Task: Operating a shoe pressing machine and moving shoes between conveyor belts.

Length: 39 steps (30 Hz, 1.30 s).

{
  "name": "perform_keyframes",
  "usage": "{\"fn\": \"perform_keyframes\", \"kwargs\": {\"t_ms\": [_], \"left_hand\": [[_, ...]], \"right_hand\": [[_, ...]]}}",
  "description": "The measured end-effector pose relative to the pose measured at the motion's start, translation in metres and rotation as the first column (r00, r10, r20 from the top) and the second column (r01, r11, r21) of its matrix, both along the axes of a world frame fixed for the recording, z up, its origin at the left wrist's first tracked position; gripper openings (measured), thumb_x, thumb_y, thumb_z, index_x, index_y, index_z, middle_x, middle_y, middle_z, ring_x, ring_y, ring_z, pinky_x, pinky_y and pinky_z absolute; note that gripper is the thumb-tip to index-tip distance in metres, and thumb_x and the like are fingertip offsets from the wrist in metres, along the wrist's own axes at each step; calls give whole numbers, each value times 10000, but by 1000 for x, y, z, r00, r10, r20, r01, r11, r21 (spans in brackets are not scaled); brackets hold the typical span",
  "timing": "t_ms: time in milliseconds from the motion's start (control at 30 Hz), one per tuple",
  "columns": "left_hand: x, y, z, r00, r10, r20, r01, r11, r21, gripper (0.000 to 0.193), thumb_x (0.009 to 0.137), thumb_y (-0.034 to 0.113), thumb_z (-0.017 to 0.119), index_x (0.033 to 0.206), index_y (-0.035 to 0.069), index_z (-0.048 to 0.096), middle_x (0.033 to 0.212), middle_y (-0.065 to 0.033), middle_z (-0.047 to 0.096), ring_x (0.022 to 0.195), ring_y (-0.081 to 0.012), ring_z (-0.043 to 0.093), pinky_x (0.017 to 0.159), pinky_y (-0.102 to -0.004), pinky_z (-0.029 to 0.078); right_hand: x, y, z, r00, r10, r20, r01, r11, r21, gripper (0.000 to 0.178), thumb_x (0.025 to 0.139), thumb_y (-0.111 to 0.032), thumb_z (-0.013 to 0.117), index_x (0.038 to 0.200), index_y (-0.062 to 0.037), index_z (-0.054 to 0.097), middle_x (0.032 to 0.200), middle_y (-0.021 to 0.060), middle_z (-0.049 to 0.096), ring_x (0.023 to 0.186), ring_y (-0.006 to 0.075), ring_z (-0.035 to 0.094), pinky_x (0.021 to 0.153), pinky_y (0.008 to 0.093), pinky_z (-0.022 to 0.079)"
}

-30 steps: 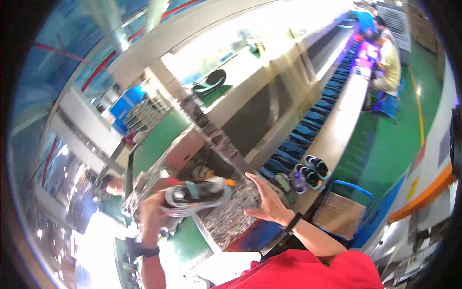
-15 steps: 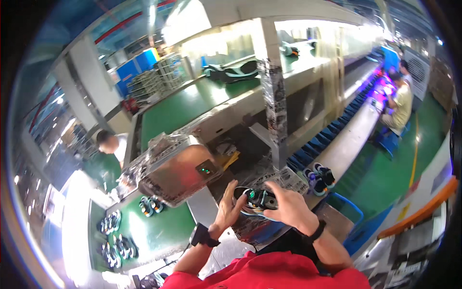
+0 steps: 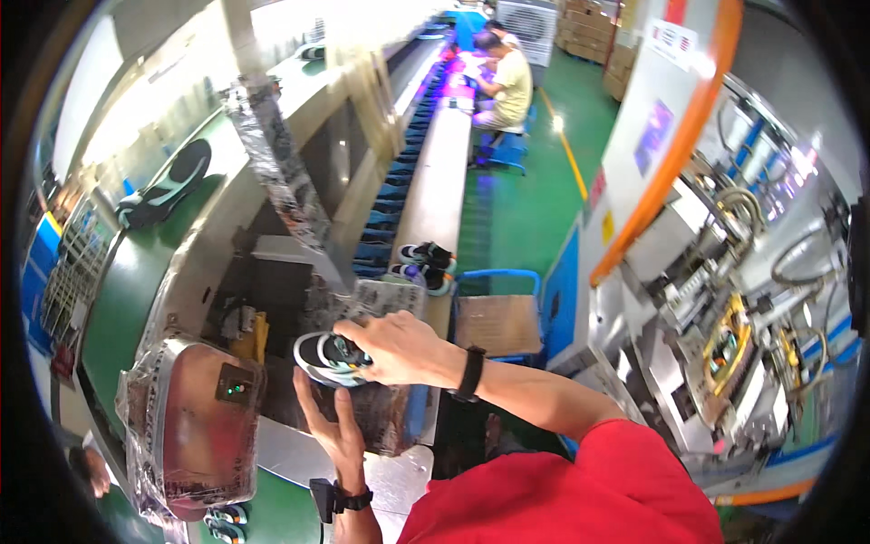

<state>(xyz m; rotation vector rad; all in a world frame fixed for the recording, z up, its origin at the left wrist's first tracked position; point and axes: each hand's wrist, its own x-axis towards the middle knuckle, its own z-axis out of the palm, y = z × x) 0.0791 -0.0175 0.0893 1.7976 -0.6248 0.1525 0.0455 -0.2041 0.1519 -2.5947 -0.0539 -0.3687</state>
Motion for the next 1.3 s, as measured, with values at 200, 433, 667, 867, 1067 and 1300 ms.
{"fn": "perform_keyframes", "kwargs": {"t_ms": [200, 433, 667, 867, 1067, 1300], "left_hand": [[-36, -24, -1, 953, -250, -171, 202, 946, -254, 657, 980, 264, 568, 1476, -56, 277, 1478, -238, 362, 1353, -330, 393, 1111, -429, 315], [-189, -140, 14, 473, -793, -384, 660, 608, -442, 424, 974, 182, 557, 1324, -40, 471, 1216, -114, 587, 1093, -186, 576, 951, -333, 454], [-413, -281, -4, -233, -825, -515, 816, 122, -564, 558, 999, 228, 543, 1442, -46, 345, 1240, -103, 572, 1105, -155, 556, 943, -313, 453], [-589, -434, -76, -73, -885, -459, 978, 27, -207, 895, 880, 417, 704, 1434, -135, 269, 1387, -289, 462, 1246, -280, 515, 992, -325, 446], [-688, -506, -108, 139, -924, -357, 972, 59, 227, 836, 739, 362, 785, 1312, -120, 414, 1202, -292, 599, 1128, -376, 598, 954, -403, 471], [-720, -556, -156, 301, -922, -244, 838, 134, 528, 640, 727, 94, 602, 1305, -99, 407, 1133, -329, 602, 1091, -470, 567, 929, -493, 466]], "right_hand": [[-76, -14, -45, 869, -412, 275, 238, 835, 497, 623, 730, -202, 783, 1270, -64, 505, 1104, 187, 653, 988, 338, 658, 866, 395, 517], [-301, -24, -40, 676, -715, 181, 107, 337, 935, 657, 729, -84, 774, 1321, -38, 493, 1214, 38, 580, 1134, 130, 522, 1023, 290, 395], [-572, -42, -23, 1, -994, 111, 597, 89, 797, 635, 655, -110, 775, 1245, -24, 556, 1123, 92, 631, 1014, 175, 575, 937, 305, 454], [-742, -11, -45, -498, -859, 118, 530, -194, 826, 615, 671, -82, 703, 1256, 12, 538, 1091, 81, 611, 960, 160, 591, 902, 295, 475], [-794, 44, -40, -730, -676, 99, 460, -379, 803, 603, 680, -61, 650, 1259, 40, 513, 1159, 82, 565, 1032, 173, 558, 953, 295, 435], [-824, 25, -49, -804, -581, 130, 495, -532, 687, 549, 697, -73, 649, 1226, 32, 543, 1098, 75, 581, 974, 161, 562, 907, 287, 449]]}}
